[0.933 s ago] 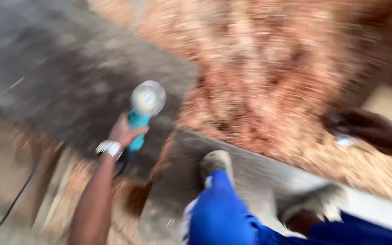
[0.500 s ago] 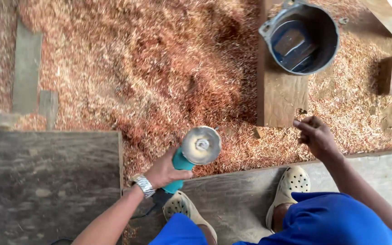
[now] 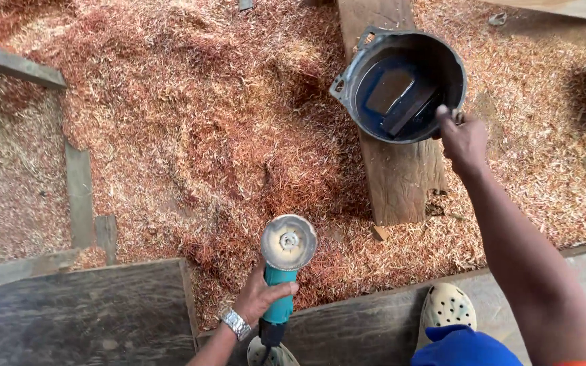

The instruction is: The recorder is using a handheld angle grinder to polish and grind a small metal bracket part.

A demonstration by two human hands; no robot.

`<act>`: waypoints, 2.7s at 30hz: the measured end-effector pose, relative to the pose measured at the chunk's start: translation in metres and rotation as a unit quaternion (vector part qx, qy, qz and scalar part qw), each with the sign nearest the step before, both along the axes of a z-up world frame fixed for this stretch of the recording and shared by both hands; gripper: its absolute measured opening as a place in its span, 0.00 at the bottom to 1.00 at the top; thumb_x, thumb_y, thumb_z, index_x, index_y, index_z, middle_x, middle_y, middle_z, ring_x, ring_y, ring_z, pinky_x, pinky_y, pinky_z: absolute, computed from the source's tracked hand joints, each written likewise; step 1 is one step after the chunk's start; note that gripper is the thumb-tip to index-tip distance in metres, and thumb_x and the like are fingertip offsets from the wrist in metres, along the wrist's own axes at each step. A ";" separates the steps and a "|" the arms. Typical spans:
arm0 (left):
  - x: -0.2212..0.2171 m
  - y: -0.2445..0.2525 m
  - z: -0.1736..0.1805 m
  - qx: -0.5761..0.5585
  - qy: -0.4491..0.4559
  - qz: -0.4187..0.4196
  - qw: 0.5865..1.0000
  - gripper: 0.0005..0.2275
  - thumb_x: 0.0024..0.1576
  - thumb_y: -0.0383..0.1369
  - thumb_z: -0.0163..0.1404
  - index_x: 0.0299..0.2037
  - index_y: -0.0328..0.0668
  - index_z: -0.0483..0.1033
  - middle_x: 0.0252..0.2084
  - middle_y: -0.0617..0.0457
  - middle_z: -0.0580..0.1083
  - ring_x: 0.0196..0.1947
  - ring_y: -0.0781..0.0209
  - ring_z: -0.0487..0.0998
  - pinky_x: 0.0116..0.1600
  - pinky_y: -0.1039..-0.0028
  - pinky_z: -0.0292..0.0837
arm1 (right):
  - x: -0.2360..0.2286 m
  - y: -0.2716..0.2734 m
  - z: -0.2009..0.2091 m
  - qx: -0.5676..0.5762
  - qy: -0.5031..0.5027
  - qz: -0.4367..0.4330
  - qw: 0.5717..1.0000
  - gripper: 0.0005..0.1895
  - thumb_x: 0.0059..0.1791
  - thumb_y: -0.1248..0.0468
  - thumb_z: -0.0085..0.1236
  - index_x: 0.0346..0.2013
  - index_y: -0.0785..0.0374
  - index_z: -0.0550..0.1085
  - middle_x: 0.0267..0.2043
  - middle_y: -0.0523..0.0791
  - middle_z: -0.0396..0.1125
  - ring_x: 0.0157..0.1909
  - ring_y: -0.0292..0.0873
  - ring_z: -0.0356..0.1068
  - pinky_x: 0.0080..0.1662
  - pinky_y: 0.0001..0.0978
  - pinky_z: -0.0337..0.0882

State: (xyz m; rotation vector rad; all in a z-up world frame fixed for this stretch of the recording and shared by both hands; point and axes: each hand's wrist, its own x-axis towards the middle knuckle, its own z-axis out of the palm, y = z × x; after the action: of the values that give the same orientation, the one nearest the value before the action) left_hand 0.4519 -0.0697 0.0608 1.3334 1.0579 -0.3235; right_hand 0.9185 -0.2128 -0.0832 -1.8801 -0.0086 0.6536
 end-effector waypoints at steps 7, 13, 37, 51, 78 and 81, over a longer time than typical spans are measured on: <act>-0.012 -0.021 -0.017 -0.129 0.031 0.160 0.978 0.27 0.48 0.35 0.64 0.55 0.31 0.69 0.43 0.37 0.78 0.40 0.53 0.81 0.41 0.61 0.82 | -0.002 -0.013 -0.029 -0.073 -0.138 0.101 0.983 0.14 0.52 0.55 0.59 0.34 0.65 0.78 0.26 0.47 0.72 0.26 0.37 0.69 0.31 0.35 0.68; 0.005 -0.022 -0.002 -0.121 0.068 0.198 0.970 0.26 0.44 0.32 0.62 0.53 0.38 0.68 0.44 0.44 0.78 0.40 0.55 0.83 0.40 0.59 0.84 | -0.010 -0.018 -0.033 -0.160 -0.071 0.137 0.975 0.14 0.55 0.55 0.56 0.34 0.63 0.75 0.24 0.45 0.67 0.22 0.38 0.61 0.26 0.40 0.66; -0.003 -0.036 -0.047 -0.175 0.005 0.140 0.975 0.25 0.48 0.36 0.66 0.51 0.31 0.70 0.38 0.47 0.77 0.35 0.58 0.82 0.39 0.61 0.83 | -0.083 -0.136 -0.010 -0.226 -0.122 0.131 0.958 0.29 0.62 0.45 0.54 0.31 0.69 0.72 0.19 0.46 0.64 0.24 0.42 0.61 0.29 0.39 0.61; -0.017 -0.035 -0.045 -0.161 0.037 0.174 0.971 0.22 0.47 0.40 0.64 0.47 0.36 0.72 0.34 0.44 0.80 0.35 0.56 0.83 0.41 0.59 0.82 | -0.170 -0.117 -0.015 -0.144 -0.019 0.172 0.974 0.30 0.46 0.45 0.63 0.52 0.66 0.74 0.36 0.51 0.73 0.36 0.46 0.74 0.39 0.40 0.75; -0.004 -0.048 -0.031 -0.164 0.031 0.177 0.970 0.28 0.45 0.35 0.65 0.53 0.39 0.66 0.37 0.49 0.76 0.33 0.59 0.82 0.38 0.61 0.83 | 0.014 0.039 0.036 -0.390 -0.526 0.587 0.476 0.04 0.54 0.58 0.52 0.41 0.48 0.75 0.33 0.40 0.76 0.40 0.38 0.75 0.52 0.34 0.62; -0.006 -0.048 -0.032 -0.165 0.034 0.175 0.970 0.29 0.45 0.35 0.66 0.54 0.39 0.65 0.38 0.49 0.76 0.34 0.59 0.82 0.38 0.62 0.84 | 0.021 0.039 0.035 -0.384 -0.527 0.602 0.461 0.06 0.55 0.55 0.51 0.42 0.47 0.76 0.34 0.39 0.76 0.40 0.37 0.75 0.54 0.33 0.62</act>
State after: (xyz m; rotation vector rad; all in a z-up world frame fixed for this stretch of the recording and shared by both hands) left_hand 0.4454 -0.1172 0.0288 0.8263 1.2151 -0.2673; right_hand 0.9395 -0.1740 -0.0482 -2.6379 -2.4259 0.1409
